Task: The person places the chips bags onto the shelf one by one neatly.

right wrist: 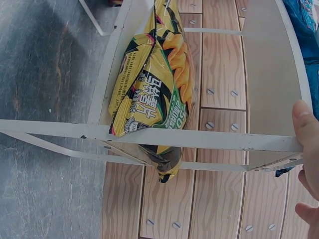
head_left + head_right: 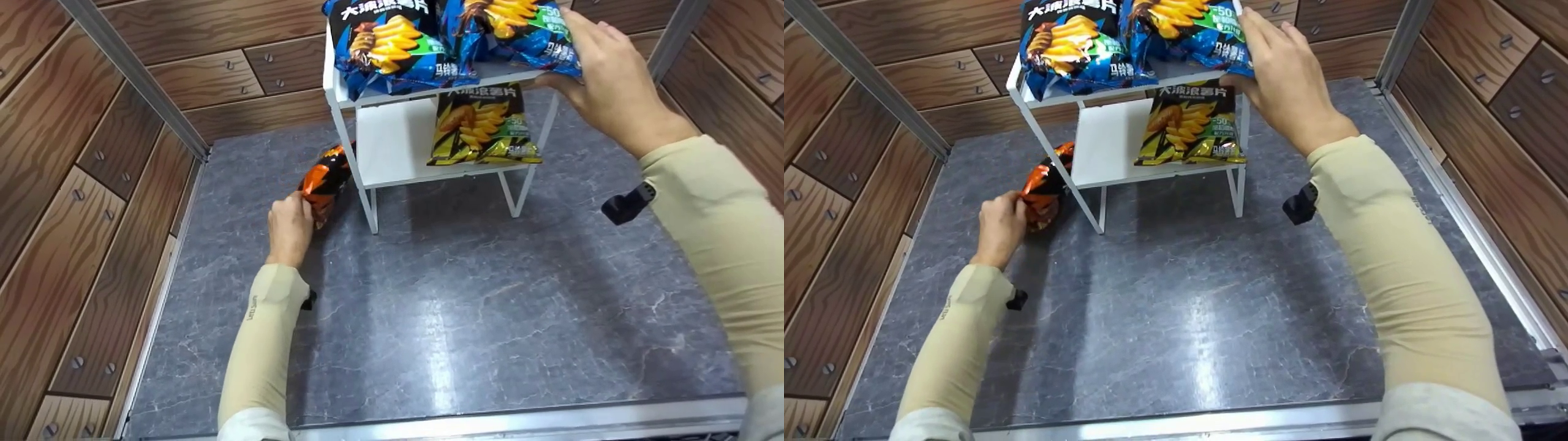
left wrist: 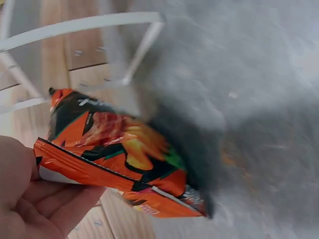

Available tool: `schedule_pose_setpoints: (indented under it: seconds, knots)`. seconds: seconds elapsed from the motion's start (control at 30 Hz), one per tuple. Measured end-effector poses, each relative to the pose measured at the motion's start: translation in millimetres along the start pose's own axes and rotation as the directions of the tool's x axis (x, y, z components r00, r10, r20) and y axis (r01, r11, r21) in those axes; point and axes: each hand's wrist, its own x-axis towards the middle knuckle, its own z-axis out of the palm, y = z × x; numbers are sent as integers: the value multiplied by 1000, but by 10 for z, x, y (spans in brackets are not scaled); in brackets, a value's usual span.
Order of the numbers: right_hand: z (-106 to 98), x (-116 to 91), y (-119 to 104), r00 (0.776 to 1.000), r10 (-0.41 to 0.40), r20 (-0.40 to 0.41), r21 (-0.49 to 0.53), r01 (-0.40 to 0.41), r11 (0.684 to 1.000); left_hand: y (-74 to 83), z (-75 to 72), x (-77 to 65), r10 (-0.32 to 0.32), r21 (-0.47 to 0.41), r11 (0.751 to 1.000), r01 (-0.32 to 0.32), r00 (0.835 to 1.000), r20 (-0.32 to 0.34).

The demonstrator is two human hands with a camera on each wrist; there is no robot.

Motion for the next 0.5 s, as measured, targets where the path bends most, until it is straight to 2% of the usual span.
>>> schedule_pose_setpoints:
  seconds: [0.13,0.23,0.37,0.5]
  knots:
    - [-3,-7,6,1000,5,-5,-2,-5,1000,54,-96,60,-54,-83,995,57,998,38]
    - [-1,-11,8,1000,5,-7,0,-5,1000,74,-168,82,-98,-114,988,106,992,75]
    - [2,-6,3,1000,2,-8,3,-2,1000,73,-274,103,-135,-103,984,144,987,90]
    - [9,-5,-2,1000,9,-1,5,-9,1000,60,-381,138,-146,-73,985,154,984,100]
